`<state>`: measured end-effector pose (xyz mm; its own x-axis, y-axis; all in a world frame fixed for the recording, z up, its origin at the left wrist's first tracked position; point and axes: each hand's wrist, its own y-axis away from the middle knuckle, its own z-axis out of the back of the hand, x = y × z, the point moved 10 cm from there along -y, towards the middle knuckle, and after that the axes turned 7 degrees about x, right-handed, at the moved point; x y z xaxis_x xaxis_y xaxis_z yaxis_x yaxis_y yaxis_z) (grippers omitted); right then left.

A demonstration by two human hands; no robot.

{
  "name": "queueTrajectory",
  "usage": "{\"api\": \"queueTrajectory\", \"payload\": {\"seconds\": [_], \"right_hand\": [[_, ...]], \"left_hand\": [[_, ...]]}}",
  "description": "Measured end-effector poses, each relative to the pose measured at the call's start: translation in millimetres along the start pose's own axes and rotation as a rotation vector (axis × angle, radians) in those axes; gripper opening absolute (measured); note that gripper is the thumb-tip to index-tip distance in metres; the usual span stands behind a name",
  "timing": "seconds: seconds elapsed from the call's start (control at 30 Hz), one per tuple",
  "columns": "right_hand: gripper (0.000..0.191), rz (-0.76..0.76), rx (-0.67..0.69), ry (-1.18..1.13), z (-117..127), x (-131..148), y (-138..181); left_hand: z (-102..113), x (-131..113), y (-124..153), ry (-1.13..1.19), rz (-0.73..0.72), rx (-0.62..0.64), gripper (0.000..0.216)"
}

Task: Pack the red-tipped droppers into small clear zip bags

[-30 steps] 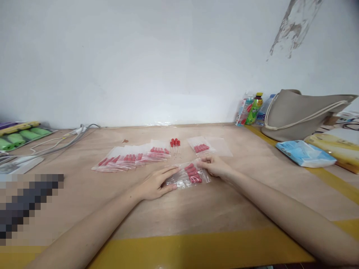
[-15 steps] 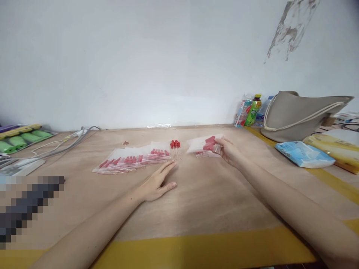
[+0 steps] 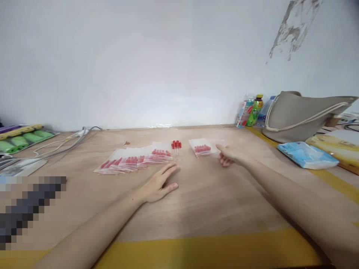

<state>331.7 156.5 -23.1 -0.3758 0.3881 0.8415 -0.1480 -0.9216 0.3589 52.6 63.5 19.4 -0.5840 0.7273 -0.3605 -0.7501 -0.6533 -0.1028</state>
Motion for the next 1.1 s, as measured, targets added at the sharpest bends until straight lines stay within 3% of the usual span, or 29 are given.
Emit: {"api": "queueTrajectory", "payload": {"seconds": [0.1,0.17,0.33,0.5,0.6,0.67,0.7,0.73,0.83,0.97,1.03,1.1], "right_hand": [[0.032,0.130,-0.264,0.599,43,25,-5],[0.025,0.152,-0.396,0.717,56,35,-13],[0.038,-0.026,-0.351,0.662,54,22,-49],[0.026,-0.027,-0.436,0.601,72,16,-45],[0.022,0.122,-0.646,0.448,94,31,-16],[0.017,0.316,-0.722,0.145,97,43,8],[0.014,0.404,-0.689,-0.055,91,47,17],[0.012,0.432,-0.568,-0.240,76,49,19],[0.006,0.346,-0.124,-0.605,-1,49,29],[0.005,0.211,0.146,-0.669,-91,31,69],[0.004,0.120,0.288,-0.674,-123,18,87],[0.009,0.090,0.439,-0.485,-139,16,99]], "left_hand": [[0,0,-1,-0.005,-0.011,-0.010,0.053],[-1,0,-1,-0.008,-0.013,-0.011,0.052],[-1,0,1,-0.009,-0.015,-0.002,0.051],[-1,1,1,-0.005,-0.022,-0.003,0.050],[-2,1,0,-0.013,-0.027,-0.003,0.050],[-2,0,0,-0.021,-0.032,-0.007,0.050],[-2,0,0,-0.027,-0.035,-0.016,0.051],[0,-1,0,-0.035,-0.036,-0.033,0.053],[12,-3,2,-0.068,-0.035,-0.156,0.056],[34,-7,11,-0.110,-0.040,-0.416,0.047],[32,-8,10,-0.114,-0.042,-0.417,0.043],[22,-9,5,-0.110,-0.047,-0.317,0.041]]}}
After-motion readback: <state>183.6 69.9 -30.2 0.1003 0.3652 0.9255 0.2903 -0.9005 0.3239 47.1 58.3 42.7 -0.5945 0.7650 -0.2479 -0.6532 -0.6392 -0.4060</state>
